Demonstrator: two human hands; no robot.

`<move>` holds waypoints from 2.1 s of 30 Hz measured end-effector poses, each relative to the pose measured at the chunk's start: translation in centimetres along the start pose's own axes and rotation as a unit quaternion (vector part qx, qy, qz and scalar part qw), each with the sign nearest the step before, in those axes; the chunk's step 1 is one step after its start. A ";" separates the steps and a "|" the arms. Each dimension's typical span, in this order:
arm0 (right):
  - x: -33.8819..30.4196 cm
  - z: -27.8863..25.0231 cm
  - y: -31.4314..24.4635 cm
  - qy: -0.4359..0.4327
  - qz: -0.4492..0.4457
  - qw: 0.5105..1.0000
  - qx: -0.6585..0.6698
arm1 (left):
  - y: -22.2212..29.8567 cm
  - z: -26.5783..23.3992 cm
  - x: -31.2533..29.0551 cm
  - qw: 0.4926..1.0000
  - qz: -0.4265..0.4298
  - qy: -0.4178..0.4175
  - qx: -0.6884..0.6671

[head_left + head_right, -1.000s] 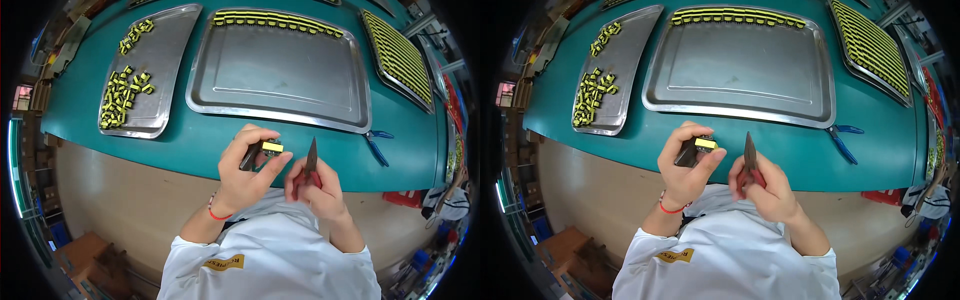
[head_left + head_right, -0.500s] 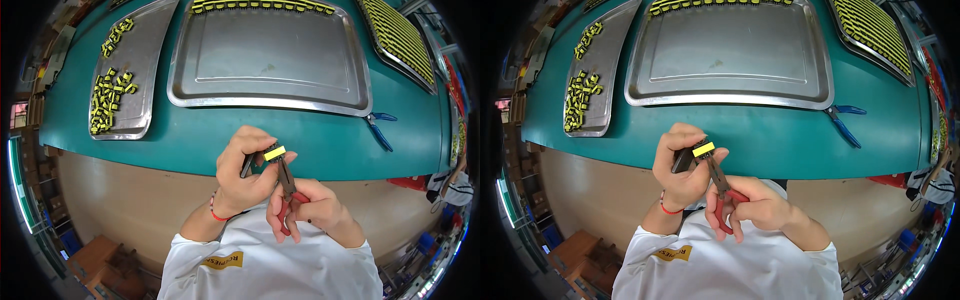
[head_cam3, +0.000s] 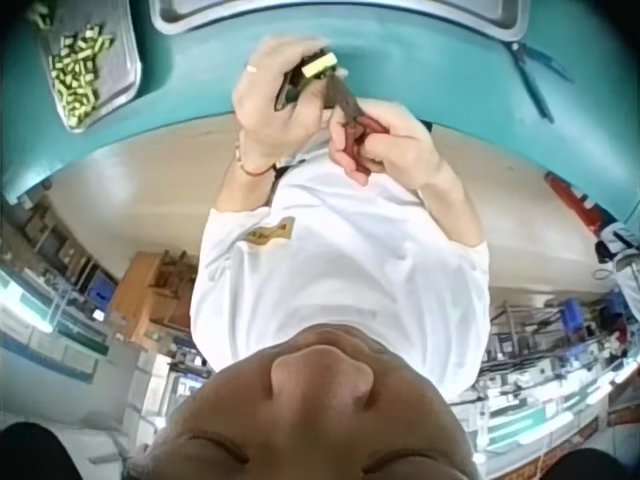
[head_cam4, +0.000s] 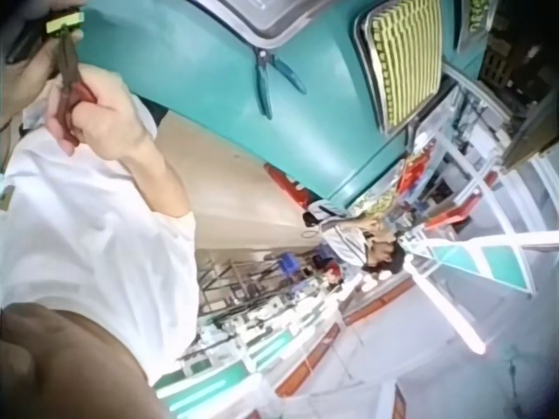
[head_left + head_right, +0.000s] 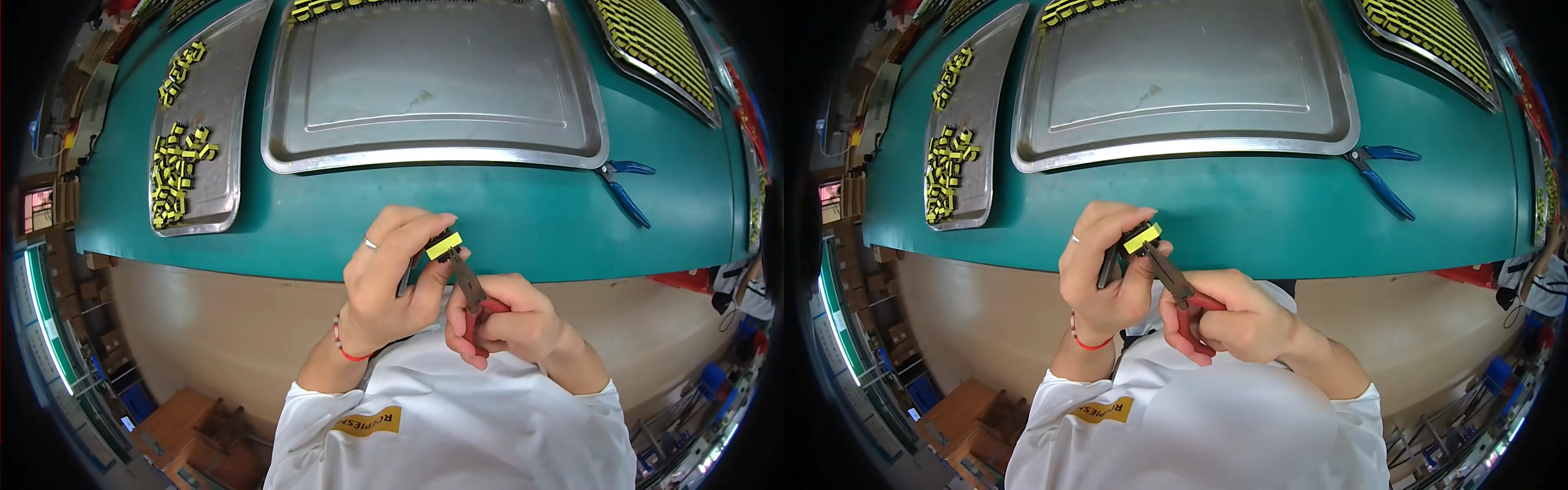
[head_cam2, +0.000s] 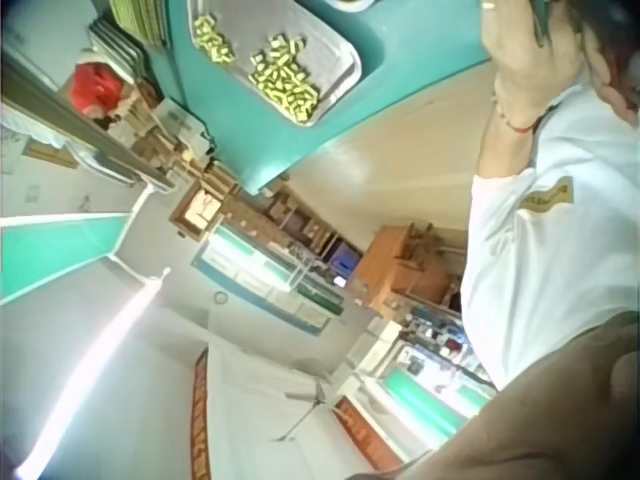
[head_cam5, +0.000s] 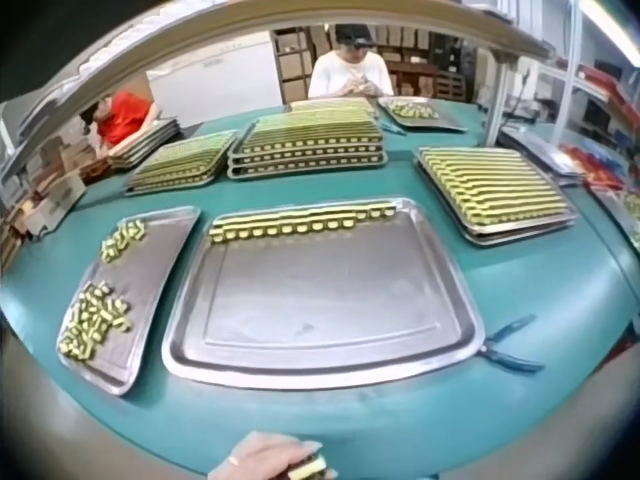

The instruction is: Assembling small electronic components by applying insulating tape using pliers.

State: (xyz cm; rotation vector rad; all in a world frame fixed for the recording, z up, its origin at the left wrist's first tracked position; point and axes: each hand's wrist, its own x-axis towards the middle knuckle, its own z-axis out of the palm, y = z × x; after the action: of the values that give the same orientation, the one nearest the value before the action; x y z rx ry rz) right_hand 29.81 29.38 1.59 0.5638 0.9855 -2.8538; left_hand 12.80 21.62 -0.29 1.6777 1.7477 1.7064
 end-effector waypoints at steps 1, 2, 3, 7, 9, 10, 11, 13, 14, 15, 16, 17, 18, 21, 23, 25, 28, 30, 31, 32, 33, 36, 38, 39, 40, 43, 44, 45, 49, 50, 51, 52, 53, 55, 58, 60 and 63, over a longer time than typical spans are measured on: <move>0.0 0.0 -0.1 0.000 0.009 1.000 -0.010 | -0.1 0.0 0.0 1.000 0.002 0.000 0.002; 0.1 0.0 -0.1 -0.001 0.009 1.000 -0.009 | -0.1 0.0 0.1 1.000 0.005 0.000 0.003; 0.2 0.0 -0.2 -0.011 0.010 1.000 -0.006 | -0.1 0.0 0.2 1.000 0.005 0.000 0.004; -0.2 0.6 -0.8 -0.044 0.038 0.998 0.007 | 0.0 0.1 0.3 1.000 0.000 0.011 -0.001; -0.3 0.6 -0.8 -0.048 0.043 0.998 0.010 | 0.0 0.2 0.1 1.000 -0.007 0.018 0.002; -0.3 0.7 -0.8 -0.051 0.047 0.998 0.013 | 0.0 0.3 -0.1 1.000 -0.012 0.022 0.000; -0.3 0.7 -0.8 -0.050 0.047 0.998 0.013 | 0.0 0.3 -0.2 1.000 -0.016 0.026 -0.002; -0.1 0.6 -0.7 -0.032 0.034 0.999 0.016 | 0.1 0.4 -0.4 0.999 -0.019 0.026 -0.007; -0.1 0.2 -0.6 -0.032 0.034 0.999 0.017 | 0.1 0.4 -0.4 0.999 -0.023 0.026 -0.013; -0.2 -0.5 -0.4 -0.048 0.042 0.998 -0.012 | 0.1 0.4 -0.5 0.999 -0.022 0.026 -0.013; -0.2 -0.9 -0.3 -0.064 0.050 0.996 -0.041 | 0.1 0.3 -0.6 0.999 -0.022 0.023 -0.020; -0.2 -1.0 -0.4 -0.064 0.051 0.996 -0.042 | 0.1 0.3 -0.6 0.999 -0.021 0.019 -0.027; -0.2 -1.1 -0.5 -0.061 0.055 0.996 -0.035 | 0.0 0.3 -0.6 0.999 -0.020 0.019 -0.028; -0.1 -0.9 -0.4 -0.056 0.055 0.997 -0.004 | -0.1 0.3 -0.5 0.999 -0.017 0.015 -0.030; -0.1 -0.5 -0.2 -0.056 0.050 0.997 0.020 | 0.2 0.4 -0.4 0.998 -0.051 0.010 -0.036; -0.4 0.1 0.0 -0.046 -0.080 0.994 -0.055 | 0.3 0.5 -0.5 0.994 -0.091 0.015 -0.066; -0.5 0.0 0.9 0.137 -0.279 0.902 -0.301 | 0.5 0.6 -0.6 0.979 -0.151 0.014 -0.135; 0.7 0.5 1.0 0.201 -0.350 0.840 -0.362 | 1.0 0.7 -0.6 0.964 -0.189 0.001 -0.186; 1.4 0.8 1.0 0.261 -0.415 0.765 -0.417 | 1.0 0.9 -0.7 0.964 -0.189 -0.001 -0.188; 2.0 0.7 1.3 0.284 -0.440 0.738 -0.426 | 1.0 1.1 -0.9 0.959 -0.191 -0.002 -0.211; 2.4 0.4 1.6 0.284 -0.440 0.738 -0.426 | 1.1 1.3 -1.0 0.953 -0.194 -0.003 -0.233; 2.9 0.0 1.8 0.319 -0.511 0.603 -0.523 | 1.8 1.4 -1.0 0.939 -0.214 -0.018 -0.268; 2.5 0.2 1.8 0.305 -0.503 0.628 -0.509 | 1.2 1.4 -1.4 0.921 -0.237 0.000 -0.311; 2.2 0.2 1.8 0.291 -0.495 0.653 -0.494 | 0.8 1.4 -1.6 0.899 -0.259 0.019 -0.352; 1.7 0.3 1.6 0.289 -0.494 0.655 -0.494 | 0.2 0.5 -1.5 0.811 -0.292 -0.002 -0.507; 0.6 0.9 1.0 0.254 -0.435 0.725 -0.469 | 0.6 0.9 -0.3 0.686 -0.362 0.084 -0.625; 0.7 1.2 0.9 0.250 -0.414 0.748 -0.454 | 0.2 1.0 -0.4 0.677 -0.332 0.048 -0.655; 0.7 1.4 0.9 0.244 -0.393 0.770 -0.439 | 0.2 1.1 -0.5 0.677 -0.332 0.049 -0.655; 1.6 1.1 1.7 0.271 -0.392 0.753 -0.453 | 0.2 1.9 -0.9 0.717 -0.252 -0.022 -0.649; 1.4 1.1 1.5 0.273 -0.383 0.750 -0.465 | 0.4 1.9 -0.8 0.752 -0.242 -0.040 -0.612; 1.3 1.1 1.4 0.275 -0.375 0.746 -0.477 | 0.5 1.8 -0.7 0.785 -0.230 -0.058 -0.572; 1.2 1.1 1.5 0.275 -0.374 0.746 -0.477 | 0.6 1.9 -0.8 0.784 -0.231 -0.057 -0.573; 1.2 1.2 1.5 0.273 -0.377 0.743 -0.481 | 0.6 1.9 -0.9 0.797 -0.224 -0.058 -0.558; 1.2 1.2 1.5 0.273 -0.379 0.739 -0.485 | 0.7 2.0 -0.9 0.821 -0.209 -0.060 -0.528; 1.0 1.4 1.2 0.274 -0.376 0.743 -0.481 | 0.5 2.0 -1.0 0.831 -0.205 -0.073 -0.513; 0.8 1.6 0.9 0.274 -0.359 0.741 -0.497 | 0.4 2.1 -1.2 0.837 -0.203 -0.079 -0.502; 1.1 1.5 1.5 0.285 -0.368 0.740 -0.485 | 0.0 2.4 -1.4 0.851 -0.197 -0.088 -0.479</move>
State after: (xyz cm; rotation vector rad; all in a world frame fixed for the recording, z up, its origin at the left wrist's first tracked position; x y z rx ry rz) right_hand 28.57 27.35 1.45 1.0595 3.0597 -1.9676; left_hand 15.10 21.89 -1.81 0.8944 0.7911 1.6906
